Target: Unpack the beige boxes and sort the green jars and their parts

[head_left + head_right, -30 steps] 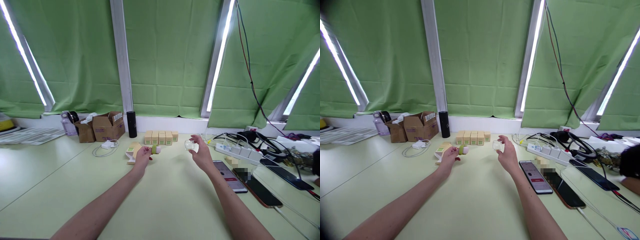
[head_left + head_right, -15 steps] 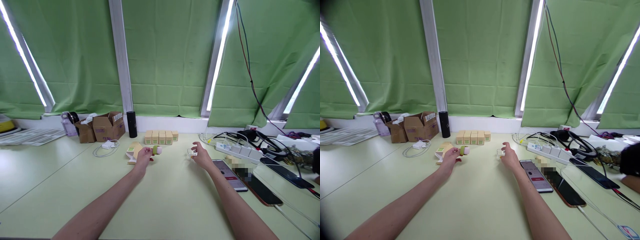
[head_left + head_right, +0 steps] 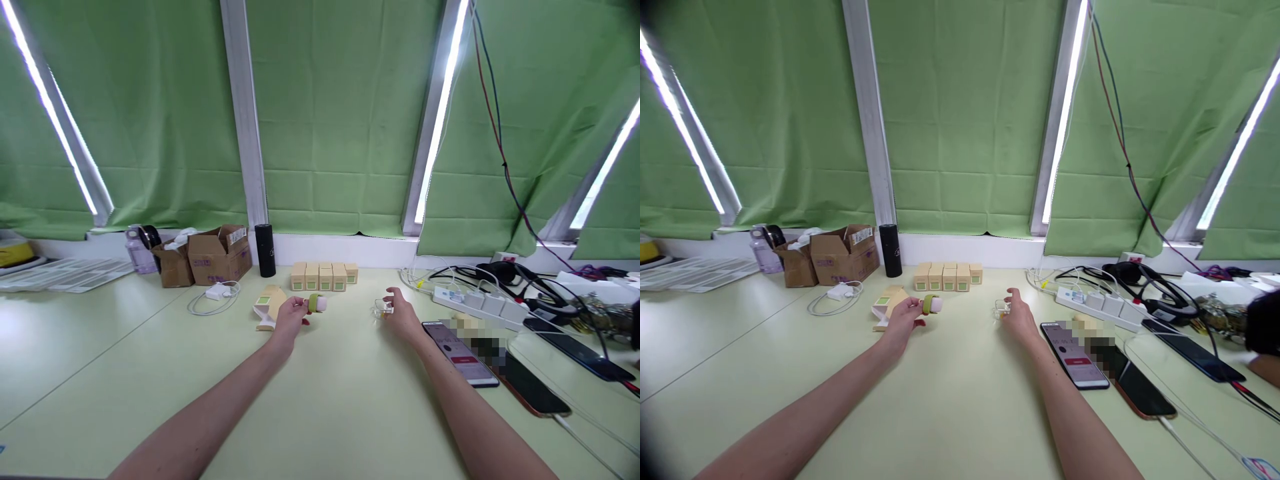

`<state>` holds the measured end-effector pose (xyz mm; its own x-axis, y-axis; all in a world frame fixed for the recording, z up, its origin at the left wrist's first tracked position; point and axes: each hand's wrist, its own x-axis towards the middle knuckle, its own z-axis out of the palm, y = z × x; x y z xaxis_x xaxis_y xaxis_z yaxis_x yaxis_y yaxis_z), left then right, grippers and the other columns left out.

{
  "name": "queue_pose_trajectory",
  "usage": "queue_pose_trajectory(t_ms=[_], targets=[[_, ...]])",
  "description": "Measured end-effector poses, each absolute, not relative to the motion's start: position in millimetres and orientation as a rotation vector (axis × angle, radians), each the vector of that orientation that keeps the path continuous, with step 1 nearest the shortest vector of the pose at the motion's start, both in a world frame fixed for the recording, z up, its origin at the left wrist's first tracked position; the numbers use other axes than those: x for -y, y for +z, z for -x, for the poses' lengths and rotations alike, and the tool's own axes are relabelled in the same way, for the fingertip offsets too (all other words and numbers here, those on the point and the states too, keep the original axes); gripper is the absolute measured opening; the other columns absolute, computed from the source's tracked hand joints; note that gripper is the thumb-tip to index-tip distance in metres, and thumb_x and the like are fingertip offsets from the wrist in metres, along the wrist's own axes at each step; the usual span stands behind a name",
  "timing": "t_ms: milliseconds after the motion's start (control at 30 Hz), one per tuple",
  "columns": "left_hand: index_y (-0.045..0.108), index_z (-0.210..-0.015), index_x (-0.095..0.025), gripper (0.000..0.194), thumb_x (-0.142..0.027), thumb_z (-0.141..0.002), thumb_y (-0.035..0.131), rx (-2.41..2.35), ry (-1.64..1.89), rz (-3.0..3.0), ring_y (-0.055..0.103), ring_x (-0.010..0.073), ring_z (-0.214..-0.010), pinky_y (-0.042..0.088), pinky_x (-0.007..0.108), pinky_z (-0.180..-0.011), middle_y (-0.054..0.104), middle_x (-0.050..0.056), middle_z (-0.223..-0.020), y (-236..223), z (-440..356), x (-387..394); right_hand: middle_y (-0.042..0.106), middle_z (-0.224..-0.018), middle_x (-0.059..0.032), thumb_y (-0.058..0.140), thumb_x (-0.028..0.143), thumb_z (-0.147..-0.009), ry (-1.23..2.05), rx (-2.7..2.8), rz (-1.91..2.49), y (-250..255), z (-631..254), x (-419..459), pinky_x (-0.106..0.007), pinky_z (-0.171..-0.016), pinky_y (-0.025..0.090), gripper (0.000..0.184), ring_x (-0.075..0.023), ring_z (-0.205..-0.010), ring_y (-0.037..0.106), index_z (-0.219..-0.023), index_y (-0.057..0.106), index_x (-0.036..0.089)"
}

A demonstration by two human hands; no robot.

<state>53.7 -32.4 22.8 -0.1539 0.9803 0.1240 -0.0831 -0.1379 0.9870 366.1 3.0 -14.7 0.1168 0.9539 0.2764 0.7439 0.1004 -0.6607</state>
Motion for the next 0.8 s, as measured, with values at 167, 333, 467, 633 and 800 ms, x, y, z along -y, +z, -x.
queue_pose_trajectory(t_ms=[167,333,467,633,800], targets=[[0.06,-0.077,-0.018,0.043,-0.051,-0.064,0.083,-1.179,1.458,-1.158,0.063,0.0187,-0.076,0.05,0.027,-0.059,0.068,0.005,-0.076,22,-54,32,0.068,-0.134,-0.012,0.057,0.005,-0.076,0.35,1.68,1.667,-22,-364,-7,-0.032,-0.09,0.049,0.068,-0.023,-0.113,0.068,-0.138,0.04,0.024],[0.06,-0.078,-0.018,0.043,-0.051,-0.064,0.083,-1.18,1.448,-1.159,0.062,0.0185,-0.076,0.05,0.027,-0.059,0.069,0.005,-0.077,20,-53,30,0.067,-0.135,-0.0124,0.056,0.004,-0.076,0.318,1.682,1.661,-26,-364,-10,-0.034,-0.094,0.049,0.071,-0.0239,-0.115,0.068,-0.142,0.038,0.024],[0.06,-0.078,-0.019,0.042,-0.051,-0.065,0.082,-1.18,1.444,-1.162,0.062,0.0184,-0.077,0.05,0.028,-0.06,0.07,0.006,-0.079,18,-53,29,0.066,-0.137,-0.0125,0.056,0.004,-0.078,0.29,1.676,1.661,-29,-362,-12,-0.034,-0.095,0.049,0.071,-0.0242,-0.117,0.067,-0.144,0.038,0.023],[0.06,-0.078,-0.019,0.041,-0.05,-0.065,0.082,-1.175,1.443,-1.163,0.063,0.0192,-0.077,0.05,0.028,-0.06,0.07,0.006,-0.078,17,-53,29,0.064,-0.14,-0.014,0.052,0.005,-0.08,0.243,1.666,1.671,-34,-357,-13,-0.034,-0.096,0.05,0.069,-0.0245,-0.119,0.067,-0.145,0.038,0.021],[0.06,-0.078,-0.019,0.039,-0.049,-0.065,0.082,-1.17,1.44,-1.148,0.061,0.0181,-0.075,0.049,0.028,-0.061,0.068,0.004,-0.077,18,-54,30,0.065,-0.137,-0.0147,0.052,0.007,-0.08,0.179,1.664,1.665,-32,-355,-10,-0.035,-0.096,0.05,0.069,-0.0257,-0.121,0.066,-0.147,0.037,0.019]])
